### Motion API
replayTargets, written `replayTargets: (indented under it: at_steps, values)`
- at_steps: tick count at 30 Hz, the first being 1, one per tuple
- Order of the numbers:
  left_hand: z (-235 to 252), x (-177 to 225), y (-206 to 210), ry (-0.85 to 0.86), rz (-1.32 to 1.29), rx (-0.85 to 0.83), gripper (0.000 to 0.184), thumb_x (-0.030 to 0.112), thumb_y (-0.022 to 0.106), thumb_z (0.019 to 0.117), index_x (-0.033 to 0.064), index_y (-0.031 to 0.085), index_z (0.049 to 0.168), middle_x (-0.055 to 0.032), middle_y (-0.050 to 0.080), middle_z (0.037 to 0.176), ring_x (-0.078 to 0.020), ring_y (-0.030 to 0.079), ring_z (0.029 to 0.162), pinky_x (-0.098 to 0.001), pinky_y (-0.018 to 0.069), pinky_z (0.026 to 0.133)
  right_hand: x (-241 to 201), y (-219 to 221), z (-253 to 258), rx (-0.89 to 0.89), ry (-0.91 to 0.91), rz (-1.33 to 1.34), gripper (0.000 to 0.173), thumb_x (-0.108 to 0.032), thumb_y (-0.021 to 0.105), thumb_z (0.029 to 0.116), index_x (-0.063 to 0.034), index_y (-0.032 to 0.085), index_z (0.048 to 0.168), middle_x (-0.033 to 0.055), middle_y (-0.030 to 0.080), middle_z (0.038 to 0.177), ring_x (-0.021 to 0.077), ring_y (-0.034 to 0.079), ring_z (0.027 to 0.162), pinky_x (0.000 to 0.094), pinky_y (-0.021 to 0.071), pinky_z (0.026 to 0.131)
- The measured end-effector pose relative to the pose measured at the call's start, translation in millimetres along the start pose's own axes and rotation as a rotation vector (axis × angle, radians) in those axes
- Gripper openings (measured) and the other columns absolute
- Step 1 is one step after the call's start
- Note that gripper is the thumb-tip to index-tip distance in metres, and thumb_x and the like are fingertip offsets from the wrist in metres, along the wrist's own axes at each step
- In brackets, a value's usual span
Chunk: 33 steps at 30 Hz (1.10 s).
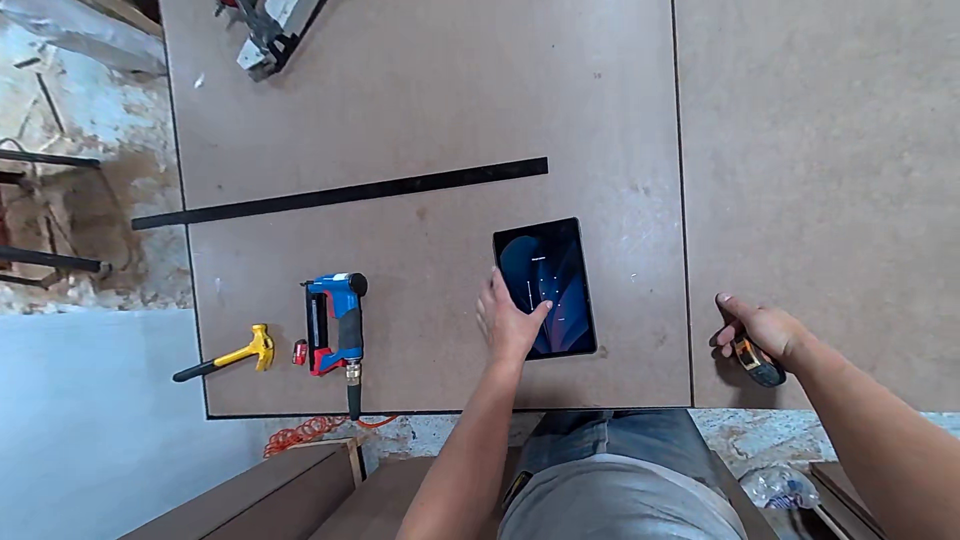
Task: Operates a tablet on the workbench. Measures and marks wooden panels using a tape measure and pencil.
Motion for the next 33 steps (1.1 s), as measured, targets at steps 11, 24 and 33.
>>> replayTargets:
  at_steps: [11,24,33]
  values:
    - [31.9,-61.7,-23.3,0.101,-0.079,0.130,0.072,0.058,0.041,0.1049,0.0092,0.040,0.158,-0.0138,0.034,0.166,-0.0313,0.030,0.154,-0.0556,0.0262,0.125,1.2,-1.2,1.5,0.010,-0.001,0.009,0.089,-0.078,0.027,0.0988,-0.0042,0.074,0.079,0.0127,0.075,0.074,0.0280,0.074,0.068,0.0499,0.0615,0.068]
    - [38.4,-109.2,-6.5,0.209,0.199,0.219,0.066,0.049,0.021,0.1083,0.0127,0.028,0.163,-0.0059,0.020,0.172,-0.0246,0.015,0.160,-0.0518,0.0099,0.129,7.8,-1.1,5.5,0.034,0.034,0.088,0.088,-0.078,0.031,0.0978,-0.0021,0.070,0.077,0.0142,0.073,0.071,0.0289,0.073,0.062,0.0471,0.0615,0.060]
    - [38.5,-106.8,-18.1,0.174,-0.008,0.235,0.061,0.048,0.036,0.1083,0.0098,0.046,0.155,-0.0081,0.034,0.167,-0.0257,0.023,0.158,-0.0527,0.0115,0.130,5.7,-0.9,5.0,0.028,0.029,0.088,0.088,-0.078,0.030,0.0983,-0.0015,0.070,0.077,0.0147,0.073,0.072,0.0297,0.073,0.065,0.0481,0.0621,0.063]
Point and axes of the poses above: each hand's wrist, its own z-axis towards the middle knuckle, its own y-axis out of the palm, x = y × z, the point moved 10 cm from there along z, towards the middle knuckle
